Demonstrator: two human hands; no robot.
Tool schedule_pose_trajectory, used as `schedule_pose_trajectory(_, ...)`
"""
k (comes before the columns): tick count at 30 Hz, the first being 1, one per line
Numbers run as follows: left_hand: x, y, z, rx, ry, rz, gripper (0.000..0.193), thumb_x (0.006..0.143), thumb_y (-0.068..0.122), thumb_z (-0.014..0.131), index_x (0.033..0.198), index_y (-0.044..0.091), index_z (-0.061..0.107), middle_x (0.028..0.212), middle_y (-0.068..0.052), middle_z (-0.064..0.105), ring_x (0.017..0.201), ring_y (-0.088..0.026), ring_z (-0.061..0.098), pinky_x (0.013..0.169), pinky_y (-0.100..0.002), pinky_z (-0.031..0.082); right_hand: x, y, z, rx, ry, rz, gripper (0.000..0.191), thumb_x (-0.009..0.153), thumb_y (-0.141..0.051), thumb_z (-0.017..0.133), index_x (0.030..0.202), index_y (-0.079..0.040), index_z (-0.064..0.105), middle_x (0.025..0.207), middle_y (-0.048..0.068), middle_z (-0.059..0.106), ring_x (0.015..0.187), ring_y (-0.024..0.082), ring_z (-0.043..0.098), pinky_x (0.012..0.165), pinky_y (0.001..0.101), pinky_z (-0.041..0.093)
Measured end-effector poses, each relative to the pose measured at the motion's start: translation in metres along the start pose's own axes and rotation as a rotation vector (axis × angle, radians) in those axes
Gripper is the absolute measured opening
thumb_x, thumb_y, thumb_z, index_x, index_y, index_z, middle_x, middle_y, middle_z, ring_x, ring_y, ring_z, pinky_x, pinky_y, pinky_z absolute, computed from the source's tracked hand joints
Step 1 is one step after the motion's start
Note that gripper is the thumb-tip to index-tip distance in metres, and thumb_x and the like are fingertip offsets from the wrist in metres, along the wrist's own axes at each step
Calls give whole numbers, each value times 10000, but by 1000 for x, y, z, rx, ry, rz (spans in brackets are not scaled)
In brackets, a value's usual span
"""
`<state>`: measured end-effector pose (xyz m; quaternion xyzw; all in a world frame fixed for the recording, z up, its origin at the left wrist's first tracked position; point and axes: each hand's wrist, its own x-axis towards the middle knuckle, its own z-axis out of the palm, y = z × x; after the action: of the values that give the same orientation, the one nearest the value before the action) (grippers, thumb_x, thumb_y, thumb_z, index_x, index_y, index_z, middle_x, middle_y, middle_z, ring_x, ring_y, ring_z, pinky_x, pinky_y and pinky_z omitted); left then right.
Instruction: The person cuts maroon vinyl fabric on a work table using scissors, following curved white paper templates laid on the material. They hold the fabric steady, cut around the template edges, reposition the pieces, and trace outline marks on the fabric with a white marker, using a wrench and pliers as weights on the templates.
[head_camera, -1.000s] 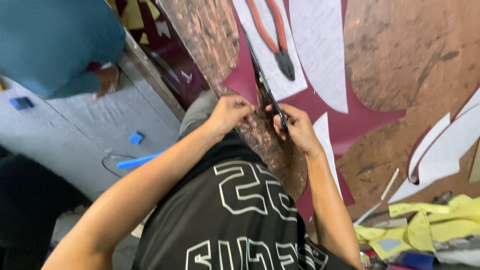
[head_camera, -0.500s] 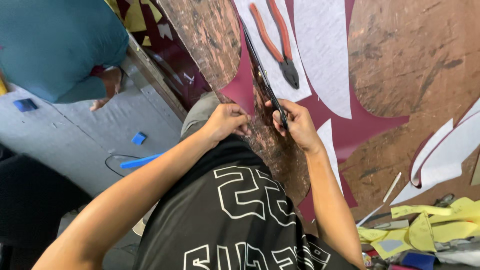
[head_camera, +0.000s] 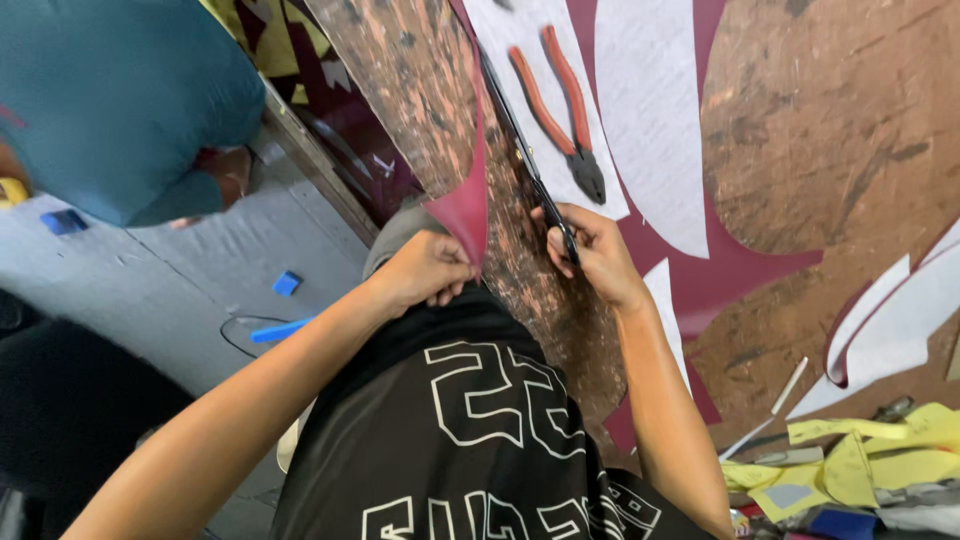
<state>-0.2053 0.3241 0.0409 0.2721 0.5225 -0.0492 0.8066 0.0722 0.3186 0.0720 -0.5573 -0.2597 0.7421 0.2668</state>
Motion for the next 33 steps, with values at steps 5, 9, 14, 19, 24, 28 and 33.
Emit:
schedule_pose_trajectory(5, -18, 4, -33, 136, 39, -32, 155, 885, 153, 705, 828, 9, 717, 599, -63, 634, 414, -117, 541, 390, -300, 404, 6, -2, 3, 52, -16, 0, 352, 989, -170, 678, 1279, 29, 669, 737, -37, 560, 607, 40, 499, 524, 211, 386)
schedule_pose_trajectory(9, -36, 24, -79, 755, 344, 128, 122, 785, 187, 730, 843, 84, 759, 688, -104, 700, 570, -279, 654, 556, -428, 538, 6, -6, 7, 35, -15, 75, 387, 971, -174, 678, 1313, 5, 652, 740, -10, 618, 609, 56, 544, 571, 229, 459)
schedule_pose_trajectory(14, -36, 73, -91, 1179, 1045, 678, 255, 912, 156, 758, 1146, 81, 692, 1125, -162, 636, 1030, -392, 636, 792, -498, 499, 11, -8, 3, -41, -11, 105, 393, 967, -214, 672, 1316, -35, 641, 792, -11, 630, 632, 68, 601, 599, 243, 522)
schedule_pose_trajectory(19, 21, 123, -51, 953, 926, 1145, 420, 857, 143, 807, 1229, 56, 633, 1166, -138, 592, 1120, -337, 542, 912, -457, 431, 12, -3, -1, -16, -31, 1, 351, 989, -240, 695, 1249, -5, 675, 791, -10, 606, 652, 66, 539, 562, 238, 439)
schedule_pose_trajectory(24, 50, 128, -38, 1049, 963, 1050, 181, 891, 58, 690, 1047, 64, 599, 1016, -114, 558, 1027, -328, 510, 853, -456, 387, 17, 1, 5, -69, 57, -135, 327, 977, -215, 723, 1215, 3, 673, 848, -37, 606, 723, 57, 517, 635, 216, 407)
schedule_pose_trajectory(28, 49, 124, -42, 1040, 895, 1003, 269, 777, 17, 648, 1035, 48, 581, 1013, -120, 553, 1018, -328, 508, 830, -446, 381, 21, 0, 6, -36, 100, -109, 339, 964, -207, 739, 1228, -3, 681, 820, -47, 587, 711, 55, 502, 636, 218, 403)
schedule_pose_trajectory(33, 45, 122, -43, 1036, 794, 933, 308, 714, 27, 657, 1009, 38, 569, 994, -140, 550, 999, -346, 507, 811, -452, 380, 18, -3, 7, -19, 126, -12, 387, 934, -213, 746, 1257, -7, 695, 757, -47, 572, 655, 56, 489, 575, 213, 369)
